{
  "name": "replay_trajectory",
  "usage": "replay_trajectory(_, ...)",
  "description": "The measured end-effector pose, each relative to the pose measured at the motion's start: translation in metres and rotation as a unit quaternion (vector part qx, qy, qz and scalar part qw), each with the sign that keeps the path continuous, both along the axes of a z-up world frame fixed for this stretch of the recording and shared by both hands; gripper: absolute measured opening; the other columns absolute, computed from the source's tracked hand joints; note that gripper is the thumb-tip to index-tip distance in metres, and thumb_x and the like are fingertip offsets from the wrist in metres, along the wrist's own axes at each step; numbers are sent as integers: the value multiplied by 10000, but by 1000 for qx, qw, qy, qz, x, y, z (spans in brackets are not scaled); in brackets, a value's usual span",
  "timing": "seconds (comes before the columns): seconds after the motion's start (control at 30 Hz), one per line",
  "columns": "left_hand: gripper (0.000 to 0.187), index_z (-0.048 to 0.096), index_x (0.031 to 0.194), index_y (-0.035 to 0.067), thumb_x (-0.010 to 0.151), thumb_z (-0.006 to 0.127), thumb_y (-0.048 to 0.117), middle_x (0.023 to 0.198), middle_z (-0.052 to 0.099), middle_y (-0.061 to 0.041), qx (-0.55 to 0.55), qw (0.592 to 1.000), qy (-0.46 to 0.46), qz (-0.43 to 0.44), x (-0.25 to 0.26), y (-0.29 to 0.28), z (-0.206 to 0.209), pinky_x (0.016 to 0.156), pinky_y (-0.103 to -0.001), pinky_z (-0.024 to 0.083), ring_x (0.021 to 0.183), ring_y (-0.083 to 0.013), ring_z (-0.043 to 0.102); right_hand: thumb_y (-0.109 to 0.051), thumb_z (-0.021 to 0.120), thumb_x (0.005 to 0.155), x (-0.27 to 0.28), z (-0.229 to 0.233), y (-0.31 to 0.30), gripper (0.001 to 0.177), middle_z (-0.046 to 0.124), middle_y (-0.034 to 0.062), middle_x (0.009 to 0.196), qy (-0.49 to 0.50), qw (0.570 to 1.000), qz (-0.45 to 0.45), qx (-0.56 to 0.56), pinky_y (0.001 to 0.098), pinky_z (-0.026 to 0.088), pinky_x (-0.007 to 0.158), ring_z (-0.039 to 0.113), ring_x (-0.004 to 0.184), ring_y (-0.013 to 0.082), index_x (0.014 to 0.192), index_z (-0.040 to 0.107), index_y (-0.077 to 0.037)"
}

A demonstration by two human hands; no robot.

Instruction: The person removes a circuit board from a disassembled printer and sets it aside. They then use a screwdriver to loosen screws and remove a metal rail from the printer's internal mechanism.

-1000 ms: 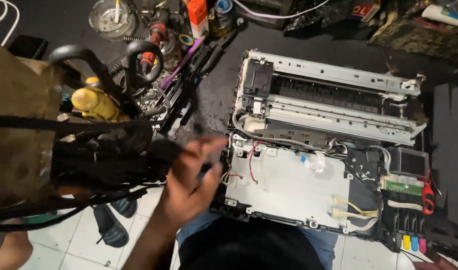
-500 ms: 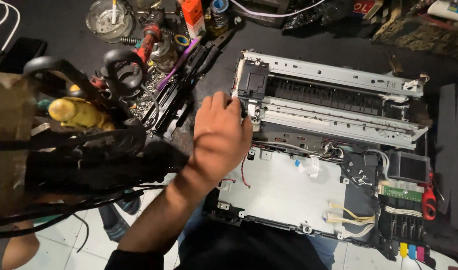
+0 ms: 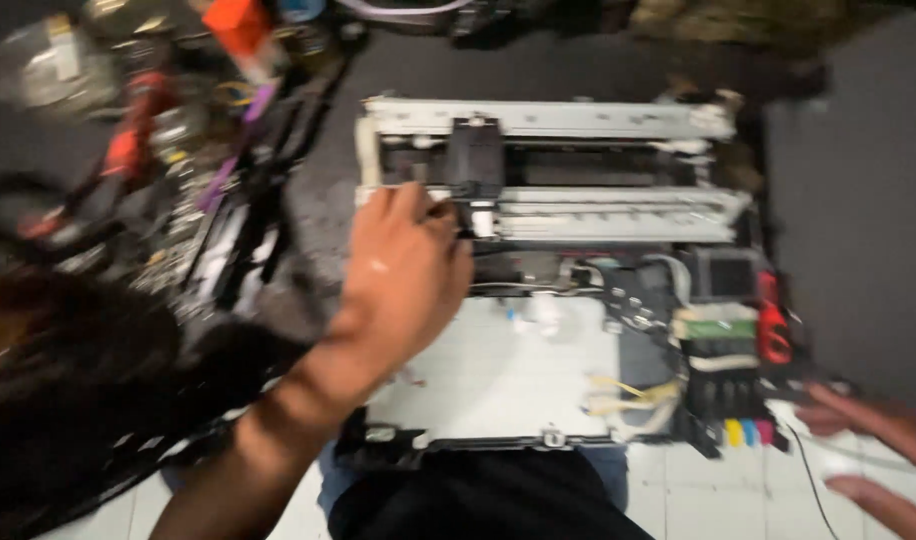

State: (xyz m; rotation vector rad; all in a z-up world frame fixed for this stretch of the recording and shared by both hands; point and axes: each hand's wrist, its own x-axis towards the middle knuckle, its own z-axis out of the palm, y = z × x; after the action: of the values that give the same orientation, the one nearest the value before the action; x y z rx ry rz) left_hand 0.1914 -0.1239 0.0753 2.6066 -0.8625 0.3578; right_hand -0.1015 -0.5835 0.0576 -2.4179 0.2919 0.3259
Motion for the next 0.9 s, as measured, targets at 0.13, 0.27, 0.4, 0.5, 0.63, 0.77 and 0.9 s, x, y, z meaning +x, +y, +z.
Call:
replay_trajectory(0.13, 205, 725, 953, 69, 885, 693, 260, 901, 640, -160, 19, 998, 37, -40, 8, 0, 6, 775, -522, 477, 845, -394, 589, -243, 744, 779, 50, 65, 55, 597, 812, -61, 1135, -52, 986, 0, -160, 352, 576, 946, 758, 982, 127, 1369, 659, -223)
replay_trajectory(0.27, 383, 702, 1275, -18, 966, 680, 206, 1150, 655, -177, -88, 990, 106, 30, 7, 35, 15, 843, -451, 534, 981, -349, 647, -78, 747, 886, 89, 81, 66, 313, 766, 169, 1050, -187, 965, 1, -182, 335, 592, 766, 715, 839, 221, 1191, 754, -8)
replay_trajectory(0.4, 227, 665, 1220, -29, 996, 630, -19, 1120, 604, -237, -172, 981, -39, 79, -4, 65, -2, 917, -438, 511, 1003, -373, 617, -27, 777, 964, 130, -26, -44, 276, 713, 107, 1026, -231, 958, 22, -171, 327, 476, 849, 633, 894, 215, 1239, 759, -27)
replay_trajectory(0.5, 192, 650, 1186, -17, 1058, 641, 126, 1105, 642, -199, -226, 961, -126, 103, 1, 79, -27, 944, -451, 503, 1023, -366, 626, -18, 607, 1087, 107, -217, -194, 436, 549, 261, 1494, -220, 974, -49, 6, 464, 386, 1176, 523, 1333, 364, 1501, 532, 96)
replay_trajectory(0.63, 117, 697, 1068, 35, 972, 669, 94, 952, 661, -120, -267, 958, -45, 90, 19, 81, -39, 843, -399, 514, 862, -301, 647, -52, 626, 1115, 180, -253, -187, 390, 579, 231, 1429, -221, 975, -9, 28, 430, 403, 1115, 547, 1269, 332, 1484, 566, 59)
replay_trajectory(0.77, 58, 749, 956, 146, 911, 750, 183, 806, 638, -11, -216, 968, 8, 128, 33, 72, -42, 700, -385, 572, 764, -246, 713, -87, 645, 1143, 172, -236, -166, 345, 609, 201, 1363, -213, 976, -35, 16, 396, 420, 1054, 572, 1204, 299, 1467, 600, 23)
replay_trajectory(0.9, 91, 765, 950, 127, 887, 772, 193, 845, 668, -41, -198, 975, 18, 99, 37, 74, -42, 730, -423, 568, 810, -317, 720, -121, 665, 1171, 145, -178, -138, 301, 640, 172, 1297, -197, 977, -83, -16, 362, 437, 993, 596, 1140, 268, 1450, 634, -13)
